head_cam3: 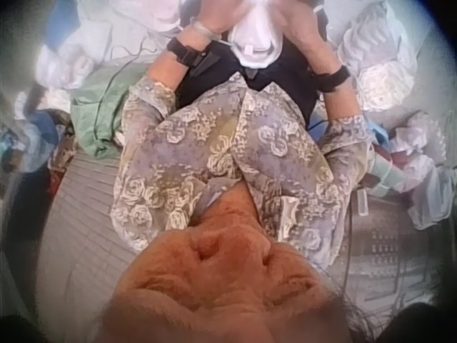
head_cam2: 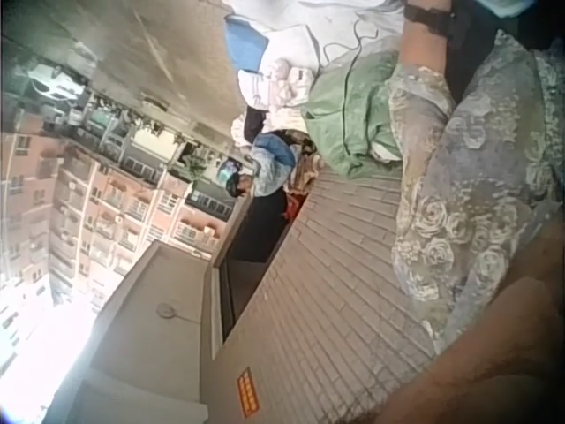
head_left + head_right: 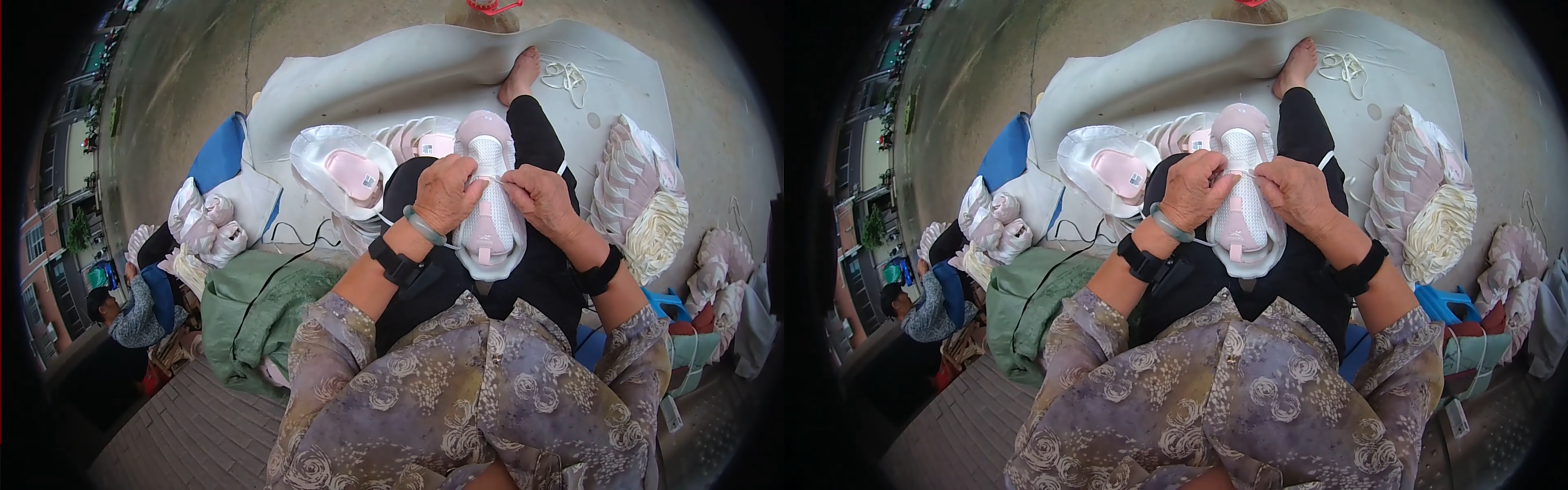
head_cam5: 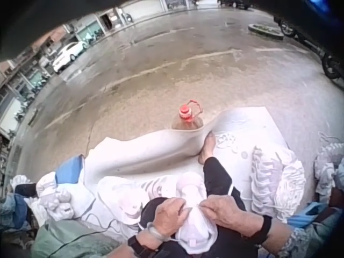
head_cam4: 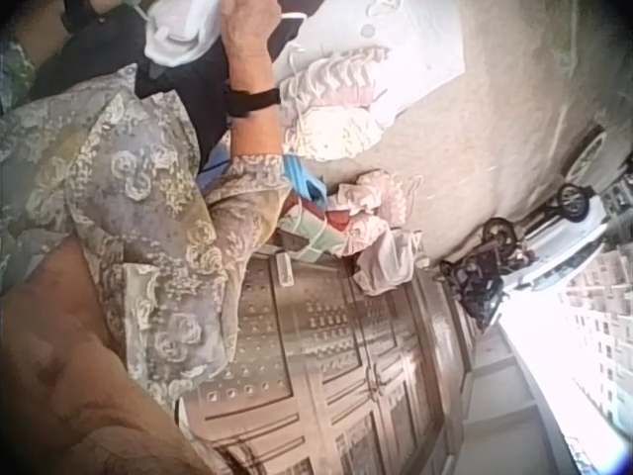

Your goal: Lacing a pair of pink and white sneakers.

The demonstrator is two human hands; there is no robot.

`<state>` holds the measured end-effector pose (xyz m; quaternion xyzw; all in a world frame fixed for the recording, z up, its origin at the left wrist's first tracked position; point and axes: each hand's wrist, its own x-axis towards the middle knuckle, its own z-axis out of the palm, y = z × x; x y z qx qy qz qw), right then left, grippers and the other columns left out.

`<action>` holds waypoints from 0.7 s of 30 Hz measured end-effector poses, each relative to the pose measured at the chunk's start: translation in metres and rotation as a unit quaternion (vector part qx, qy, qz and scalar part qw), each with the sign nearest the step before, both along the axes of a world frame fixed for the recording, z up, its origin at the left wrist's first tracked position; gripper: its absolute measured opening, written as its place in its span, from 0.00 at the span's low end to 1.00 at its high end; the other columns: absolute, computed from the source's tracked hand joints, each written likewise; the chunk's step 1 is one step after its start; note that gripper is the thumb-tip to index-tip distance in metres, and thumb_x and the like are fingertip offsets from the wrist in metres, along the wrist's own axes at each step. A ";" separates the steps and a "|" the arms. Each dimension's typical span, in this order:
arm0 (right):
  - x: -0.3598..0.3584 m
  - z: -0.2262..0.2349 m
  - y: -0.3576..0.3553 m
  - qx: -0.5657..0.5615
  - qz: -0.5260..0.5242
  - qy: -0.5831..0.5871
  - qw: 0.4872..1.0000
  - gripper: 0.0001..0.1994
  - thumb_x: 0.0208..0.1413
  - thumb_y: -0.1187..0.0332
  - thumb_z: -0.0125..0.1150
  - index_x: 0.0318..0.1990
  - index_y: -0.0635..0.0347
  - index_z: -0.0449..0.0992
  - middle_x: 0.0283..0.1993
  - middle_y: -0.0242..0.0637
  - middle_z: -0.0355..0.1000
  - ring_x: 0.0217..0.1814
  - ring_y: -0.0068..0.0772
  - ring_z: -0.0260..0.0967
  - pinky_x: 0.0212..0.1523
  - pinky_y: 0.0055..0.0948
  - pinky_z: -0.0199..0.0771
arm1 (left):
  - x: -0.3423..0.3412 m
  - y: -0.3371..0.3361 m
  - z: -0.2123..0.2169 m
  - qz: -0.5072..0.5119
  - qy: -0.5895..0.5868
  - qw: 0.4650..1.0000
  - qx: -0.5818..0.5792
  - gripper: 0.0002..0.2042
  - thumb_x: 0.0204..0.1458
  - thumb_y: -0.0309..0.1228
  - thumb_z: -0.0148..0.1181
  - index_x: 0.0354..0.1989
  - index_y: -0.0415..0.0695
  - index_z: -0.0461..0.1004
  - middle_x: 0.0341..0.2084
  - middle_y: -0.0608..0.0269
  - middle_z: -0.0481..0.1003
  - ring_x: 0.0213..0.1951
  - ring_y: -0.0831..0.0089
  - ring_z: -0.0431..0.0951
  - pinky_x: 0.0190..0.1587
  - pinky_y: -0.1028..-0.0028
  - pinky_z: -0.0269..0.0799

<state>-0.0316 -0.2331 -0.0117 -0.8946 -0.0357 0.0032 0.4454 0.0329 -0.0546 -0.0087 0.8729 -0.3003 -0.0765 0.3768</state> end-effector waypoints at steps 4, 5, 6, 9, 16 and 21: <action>0.001 0.003 0.001 -0.022 -0.011 0.008 1.000 0.06 0.45 0.68 0.53 0.29 0.57 0.74 0.25 0.38 0.69 0.29 0.41 0.69 0.29 0.34 0.68 | -0.002 -0.003 -0.003 -0.020 -0.086 0.996 -0.007 0.09 0.37 0.29 0.60 0.25 0.40 0.68 0.19 0.57 0.68 0.22 0.61 0.70 0.26 0.68 0.66; 0.001 0.004 0.001 -0.021 -0.006 0.004 1.000 0.06 0.45 0.68 0.53 0.29 0.57 0.74 0.25 0.38 0.69 0.29 0.41 0.69 0.29 0.34 0.68 | -0.003 -0.003 -0.004 -0.026 -0.114 0.993 -0.008 0.09 0.37 0.28 0.60 0.26 0.40 0.68 0.19 0.57 0.68 0.23 0.61 0.70 0.26 0.68 0.66; 0.002 0.004 0.001 -0.018 -0.012 0.000 1.000 0.06 0.45 0.68 0.53 0.29 0.57 0.74 0.25 0.38 0.69 0.29 0.41 0.69 0.29 0.34 0.68 | -0.003 -0.004 -0.005 -0.021 -0.120 0.992 -0.015 0.09 0.37 0.28 0.60 0.26 0.40 0.68 0.19 0.57 0.68 0.23 0.61 0.70 0.26 0.68 0.66; 0.002 0.003 0.002 -0.015 -0.018 -0.001 1.000 0.06 0.45 0.67 0.52 0.28 0.57 0.73 0.25 0.38 0.69 0.28 0.41 0.69 0.29 0.34 0.68 | -0.005 -0.003 -0.008 -0.017 -0.103 0.995 0.005 0.09 0.38 0.29 0.58 0.27 0.41 0.67 0.21 0.56 0.67 0.27 0.58 0.70 0.28 0.65 0.67; 0.004 -0.001 0.005 -0.028 -0.023 -0.004 0.999 0.05 0.45 0.67 0.52 0.28 0.57 0.72 0.25 0.38 0.69 0.29 0.42 0.69 0.29 0.35 0.68 | -0.005 -0.004 -0.010 0.013 -0.094 0.995 -0.027 0.08 0.37 0.27 0.59 0.25 0.40 0.67 0.18 0.57 0.67 0.21 0.61 0.70 0.24 0.68 0.65; 0.005 -0.002 0.004 -0.029 -0.022 -0.001 0.999 0.05 0.45 0.67 0.52 0.28 0.57 0.72 0.25 0.39 0.69 0.29 0.42 0.69 0.29 0.35 0.68 | -0.005 -0.004 -0.011 0.014 -0.088 0.996 -0.031 0.08 0.37 0.27 0.59 0.25 0.40 0.67 0.17 0.57 0.67 0.21 0.61 0.69 0.24 0.69 0.65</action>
